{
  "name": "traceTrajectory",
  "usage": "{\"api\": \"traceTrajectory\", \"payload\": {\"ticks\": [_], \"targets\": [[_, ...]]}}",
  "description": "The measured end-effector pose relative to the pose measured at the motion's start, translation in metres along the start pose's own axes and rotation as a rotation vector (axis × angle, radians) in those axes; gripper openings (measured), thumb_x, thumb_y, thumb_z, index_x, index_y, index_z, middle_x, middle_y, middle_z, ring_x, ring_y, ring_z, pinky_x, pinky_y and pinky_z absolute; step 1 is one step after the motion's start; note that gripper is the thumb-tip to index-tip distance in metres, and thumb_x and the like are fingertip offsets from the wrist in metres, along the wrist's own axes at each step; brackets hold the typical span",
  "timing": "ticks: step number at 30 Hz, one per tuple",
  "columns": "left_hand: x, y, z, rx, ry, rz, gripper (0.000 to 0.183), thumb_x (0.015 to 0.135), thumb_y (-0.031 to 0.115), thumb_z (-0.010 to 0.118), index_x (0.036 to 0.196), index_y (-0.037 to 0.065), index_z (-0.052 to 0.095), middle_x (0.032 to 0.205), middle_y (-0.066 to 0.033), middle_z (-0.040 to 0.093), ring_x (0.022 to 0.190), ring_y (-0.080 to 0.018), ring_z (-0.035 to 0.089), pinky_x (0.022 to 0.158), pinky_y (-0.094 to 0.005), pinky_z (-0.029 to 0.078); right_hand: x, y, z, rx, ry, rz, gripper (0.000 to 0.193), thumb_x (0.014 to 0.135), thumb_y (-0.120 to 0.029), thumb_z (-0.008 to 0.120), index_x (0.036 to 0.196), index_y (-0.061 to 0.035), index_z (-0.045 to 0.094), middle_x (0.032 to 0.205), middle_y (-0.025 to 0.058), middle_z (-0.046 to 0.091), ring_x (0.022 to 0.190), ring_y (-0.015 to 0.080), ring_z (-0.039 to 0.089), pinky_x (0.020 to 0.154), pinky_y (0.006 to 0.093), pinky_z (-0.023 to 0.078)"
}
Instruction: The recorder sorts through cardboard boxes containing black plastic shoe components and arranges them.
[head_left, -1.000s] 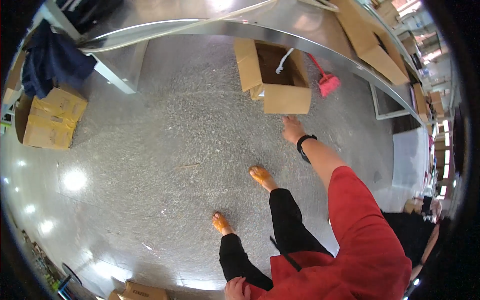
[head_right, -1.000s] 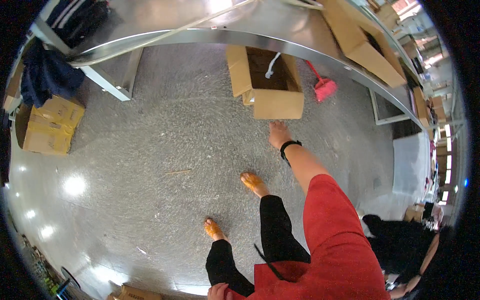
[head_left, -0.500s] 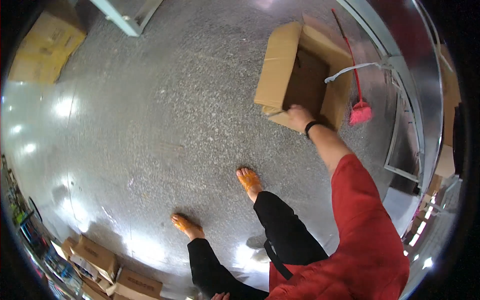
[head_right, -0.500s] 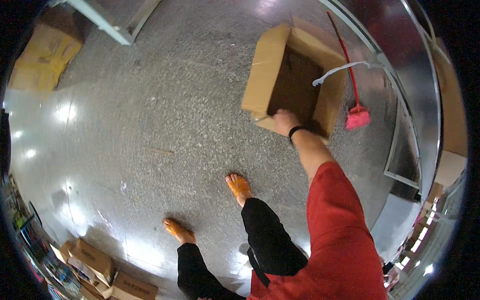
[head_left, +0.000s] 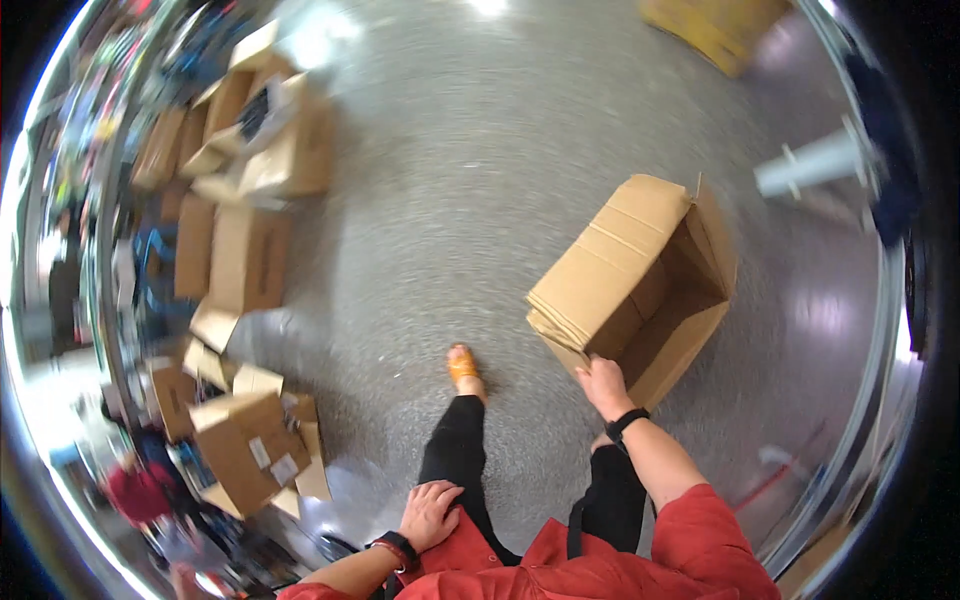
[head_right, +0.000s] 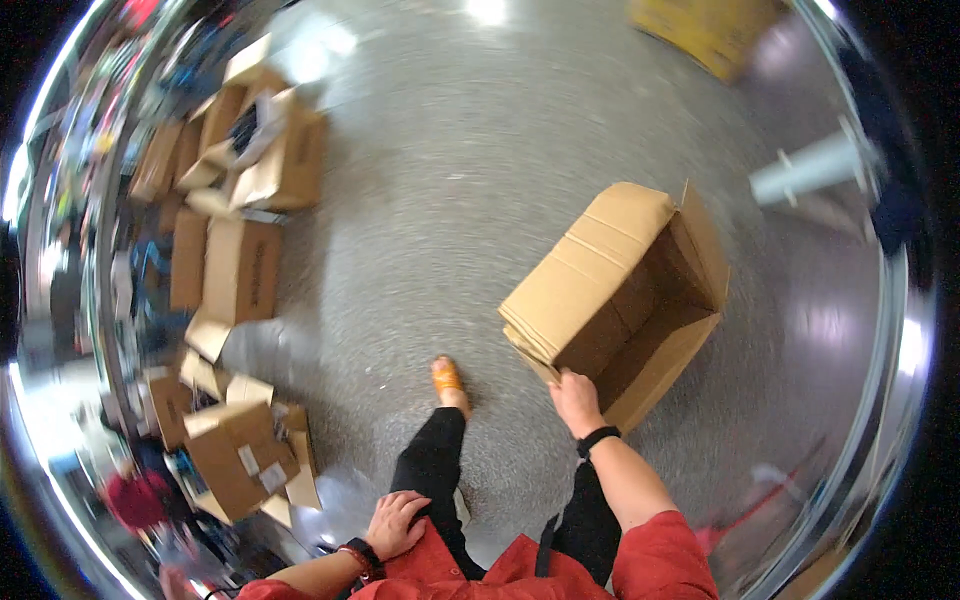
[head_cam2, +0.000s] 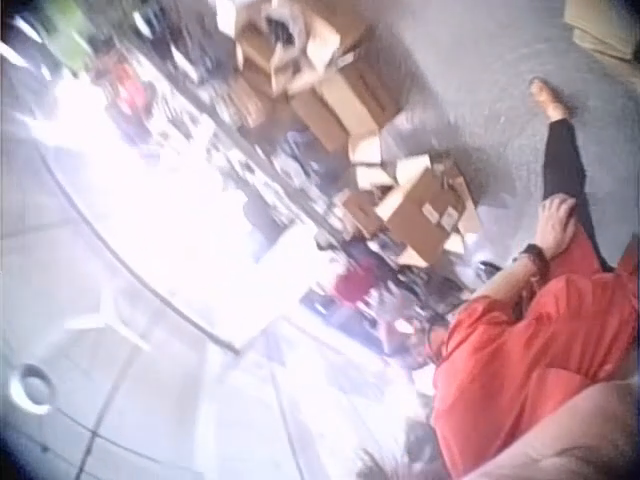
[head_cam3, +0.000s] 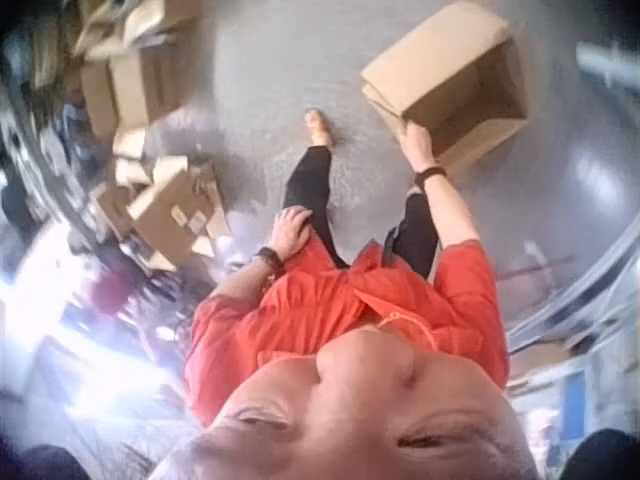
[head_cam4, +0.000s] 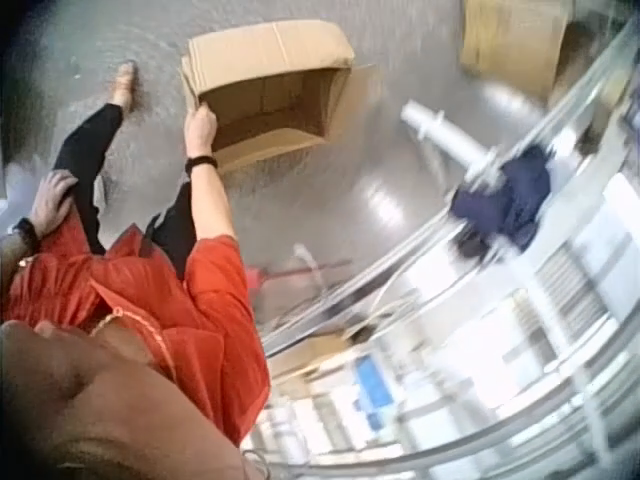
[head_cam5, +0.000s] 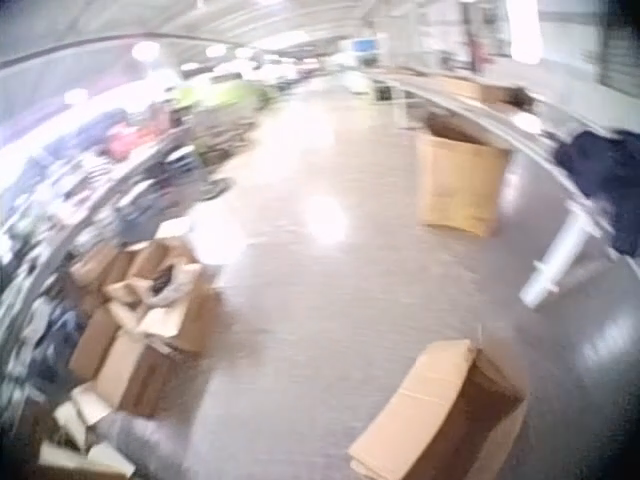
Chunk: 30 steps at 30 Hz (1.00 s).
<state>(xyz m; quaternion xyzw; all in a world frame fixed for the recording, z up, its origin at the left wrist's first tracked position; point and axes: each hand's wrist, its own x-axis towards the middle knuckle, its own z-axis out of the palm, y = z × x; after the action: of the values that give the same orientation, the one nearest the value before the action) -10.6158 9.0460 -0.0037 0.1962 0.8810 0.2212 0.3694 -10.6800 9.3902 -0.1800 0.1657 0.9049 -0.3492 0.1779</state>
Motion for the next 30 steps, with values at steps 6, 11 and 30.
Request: {"api": "traceTrajectory", "payload": {"ticks": [6, 11, 30], "targets": [[-0.038, -0.103, -0.049, -0.405, 0.227, -0.172, 0.042, 0.075, 0.01, 0.06, 0.116, 0.005, 0.051, 0.113, -0.0158, 0.052, 0.106, -0.0337, 0.049, 0.092, -0.0408, 0.041, 0.105, -0.184, 0.054, -0.375, -0.217, -0.27, 0.021, 0.075, -0.019, 0.065, 0.081, 0.0008, 0.06, 0.074, 0.0236, 0.062, 0.074, 0.0383, 0.062, 0.069, 0.044, 0.05], [-0.021, -0.183, -0.124, -0.577, 0.38, -0.291, 0.045, 0.076, 0.008, 0.059, 0.119, 0.004, 0.048, 0.114, -0.0169, 0.051, 0.108, -0.0344, 0.049, 0.092, -0.0404, 0.041, 0.208, -0.298, 0.113, -0.62, -0.26, -0.44, 0.019, 0.073, -0.017, 0.068, 0.078, -0.0006, 0.06, 0.074, 0.0228, 0.062, 0.073, 0.0376, 0.062, 0.069, 0.0436, 0.051], [0.04, -0.691, -0.377, -0.425, 0.8, -0.739, 0.054, 0.073, 0.007, 0.06, 0.123, 0.003, 0.043, 0.122, -0.0185, 0.047, 0.115, -0.0342, 0.045, 0.098, -0.0402, 0.038, 0.42, -0.695, 0.341, -0.769, -0.609, -0.722, 0.024, 0.081, -0.021, 0.055, 0.073, 0.0001, 0.062, 0.075, 0.0202, 0.062, 0.07, 0.039, 0.06, 0.065, 0.0464, 0.049]]}}
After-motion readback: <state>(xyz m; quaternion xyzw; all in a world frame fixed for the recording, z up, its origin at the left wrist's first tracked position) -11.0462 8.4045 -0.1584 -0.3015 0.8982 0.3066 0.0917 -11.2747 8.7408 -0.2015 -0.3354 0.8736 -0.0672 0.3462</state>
